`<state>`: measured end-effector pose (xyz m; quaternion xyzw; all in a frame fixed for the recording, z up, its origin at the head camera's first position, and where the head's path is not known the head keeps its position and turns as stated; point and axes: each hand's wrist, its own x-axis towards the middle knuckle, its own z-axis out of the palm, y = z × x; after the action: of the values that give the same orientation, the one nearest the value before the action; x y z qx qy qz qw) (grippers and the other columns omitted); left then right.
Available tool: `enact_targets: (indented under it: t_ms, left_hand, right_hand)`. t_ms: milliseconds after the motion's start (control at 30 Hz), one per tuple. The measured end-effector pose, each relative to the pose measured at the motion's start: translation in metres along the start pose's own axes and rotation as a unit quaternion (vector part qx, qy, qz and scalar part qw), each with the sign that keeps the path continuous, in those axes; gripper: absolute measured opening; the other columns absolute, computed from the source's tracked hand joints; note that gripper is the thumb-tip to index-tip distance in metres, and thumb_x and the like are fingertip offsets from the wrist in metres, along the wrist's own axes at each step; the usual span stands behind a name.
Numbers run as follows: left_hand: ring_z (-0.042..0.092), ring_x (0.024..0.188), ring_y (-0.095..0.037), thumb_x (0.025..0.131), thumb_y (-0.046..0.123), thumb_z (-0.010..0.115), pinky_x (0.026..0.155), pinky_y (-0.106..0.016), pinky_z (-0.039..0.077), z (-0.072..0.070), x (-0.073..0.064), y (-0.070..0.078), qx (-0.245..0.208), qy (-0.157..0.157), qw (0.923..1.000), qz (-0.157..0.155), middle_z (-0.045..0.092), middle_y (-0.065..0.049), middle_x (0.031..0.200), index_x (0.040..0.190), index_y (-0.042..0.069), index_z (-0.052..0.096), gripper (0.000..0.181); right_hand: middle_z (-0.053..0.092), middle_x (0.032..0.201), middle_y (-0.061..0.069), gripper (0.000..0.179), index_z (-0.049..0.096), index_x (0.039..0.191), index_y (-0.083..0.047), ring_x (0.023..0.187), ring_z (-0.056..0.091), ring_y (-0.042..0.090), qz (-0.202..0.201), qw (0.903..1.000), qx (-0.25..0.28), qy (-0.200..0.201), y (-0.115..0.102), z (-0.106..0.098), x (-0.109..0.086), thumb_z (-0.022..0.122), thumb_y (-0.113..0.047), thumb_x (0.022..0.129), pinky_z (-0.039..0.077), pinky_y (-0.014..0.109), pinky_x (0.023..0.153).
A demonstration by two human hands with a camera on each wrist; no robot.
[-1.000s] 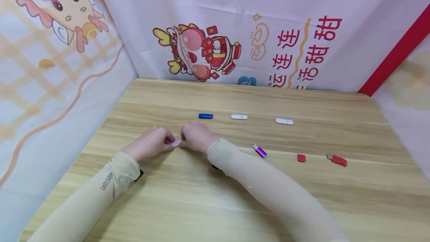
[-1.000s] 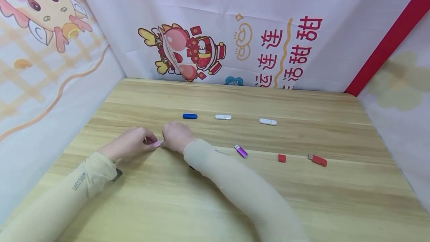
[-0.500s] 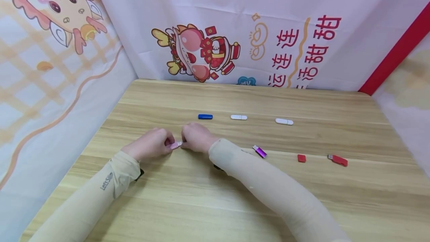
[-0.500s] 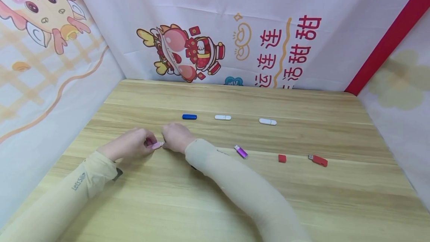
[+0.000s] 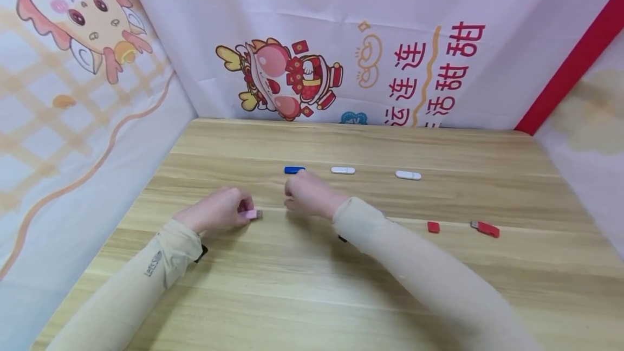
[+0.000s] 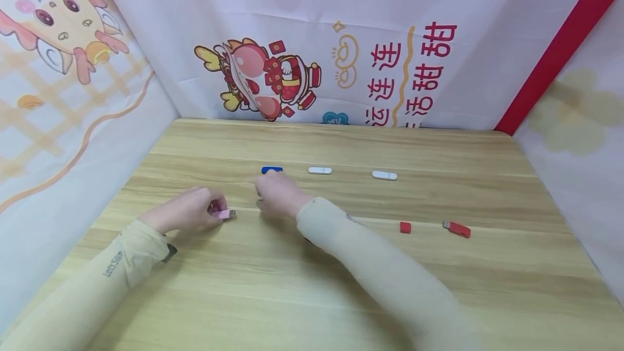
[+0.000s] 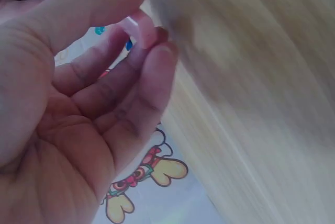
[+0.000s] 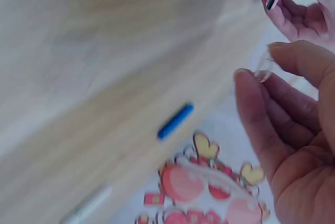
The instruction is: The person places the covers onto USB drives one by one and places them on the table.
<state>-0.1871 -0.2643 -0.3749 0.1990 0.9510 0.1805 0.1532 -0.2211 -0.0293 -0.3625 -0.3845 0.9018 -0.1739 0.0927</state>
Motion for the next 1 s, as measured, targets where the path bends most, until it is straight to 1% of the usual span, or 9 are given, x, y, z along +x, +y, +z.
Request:
enact_targets:
  t_ms: [100, 233, 367, 433, 533, 667, 800, 1000]
  left_hand:
    - [0.054, 0.065, -0.013, 0.086, 0.014, 0.077, 0.063, -0.031, 0.049, 0.000, 0.005, 0.007, -0.005, 0.012, 0.9998, 0.016, 0.060, 0.004, 0.073, 0.085, 0.014, 0.068, 0.009]
    - [0.052, 0.065, -0.011, 0.086, 0.015, 0.078, 0.062, -0.029, 0.048, -0.003, 0.010, 0.024, 0.001, 0.043, 0.9972, 0.061, 0.060, 0.006, 0.073, 0.088, 0.013, 0.070, 0.008]
    - [0.052, 0.065, -0.009, 0.086, 0.012, 0.078, 0.060, -0.027, 0.048, -0.005, 0.012, 0.046, 0.016, 0.082, 0.9904, 0.110, 0.062, 0.006, 0.077, 0.093, 0.009, 0.074, 0.009]
    - [0.055, 0.067, -0.009, 0.085, 0.012, 0.079, 0.062, -0.027, 0.051, -0.006, 0.012, 0.059, 0.025, 0.096, 0.9871, 0.126, 0.066, 0.005, 0.081, 0.097, 0.008, 0.075, 0.013]
    - [0.058, 0.069, -0.009, 0.083, 0.013, 0.081, 0.065, -0.026, 0.054, -0.007, 0.012, 0.079, 0.044, 0.113, 0.9812, 0.151, 0.069, 0.002, 0.087, 0.100, 0.008, 0.076, 0.018]
    - [0.061, 0.074, -0.010, 0.084, 0.017, 0.081, 0.069, -0.025, 0.055, -0.007, 0.011, 0.103, 0.065, 0.136, 0.9696, 0.193, 0.070, 0.001, 0.090, 0.101, 0.008, 0.076, 0.020]
    - [0.063, 0.077, -0.011, 0.084, 0.018, 0.082, 0.071, -0.025, 0.056, -0.006, 0.011, 0.122, 0.075, 0.163, 0.9558, 0.233, 0.071, 0.000, 0.091, 0.100, 0.008, 0.076, 0.020]
    - [0.062, 0.076, -0.012, 0.084, 0.018, 0.082, 0.072, -0.023, 0.055, -0.002, 0.012, 0.146, 0.086, 0.191, 0.9354, 0.285, 0.070, 0.001, 0.088, 0.099, 0.007, 0.076, 0.020]
  right_hand:
    - [0.064, 0.071, -0.002, 0.012, 0.075, 0.083, -0.008, 0.060, 0.053, 0.009, -0.023, 0.9991, -0.009, 0.035, 0.011, -0.010, -0.019, 0.070, -0.014, 0.093, 0.045, 0.020, 0.057]
    - [0.070, 0.083, 0.001, 0.010, 0.076, 0.093, -0.006, 0.069, 0.060, 0.008, -0.028, 0.9970, -0.010, 0.072, 0.022, -0.024, -0.049, 0.071, -0.015, 0.093, 0.051, 0.018, 0.063]
    - [0.072, 0.091, 0.005, 0.014, 0.076, 0.100, -0.005, 0.079, 0.066, 0.011, -0.027, 0.9942, -0.015, 0.103, 0.031, -0.035, -0.077, 0.074, -0.016, 0.091, 0.055, 0.020, 0.070]
    - [0.073, 0.093, 0.007, 0.016, 0.076, 0.101, -0.004, 0.082, 0.068, 0.013, -0.032, 0.9923, -0.016, 0.119, 0.035, -0.039, -0.088, 0.075, -0.015, 0.089, 0.056, 0.022, 0.074]
    - [0.074, 0.095, 0.008, 0.018, 0.076, 0.102, -0.003, 0.084, 0.070, 0.015, -0.043, 0.9888, -0.014, 0.142, 0.039, -0.043, -0.103, 0.077, -0.013, 0.087, 0.057, 0.024, 0.075]
    - [0.074, 0.092, 0.008, 0.018, 0.077, 0.100, -0.002, 0.081, 0.069, 0.015, -0.056, 0.9823, -0.014, 0.178, 0.041, -0.047, -0.120, 0.079, -0.012, 0.085, 0.057, 0.024, 0.073]
    - [0.072, 0.088, 0.006, 0.015, 0.077, 0.096, -0.002, 0.074, 0.067, 0.012, -0.068, 0.9749, -0.013, 0.212, 0.044, -0.049, -0.136, 0.080, -0.011, 0.085, 0.056, 0.022, 0.067]
    - [0.070, 0.084, 0.002, 0.014, 0.077, 0.094, -0.004, 0.069, 0.063, 0.006, -0.071, 0.9700, -0.019, 0.232, 0.048, -0.050, -0.162, 0.081, -0.013, 0.083, 0.053, 0.018, 0.061]
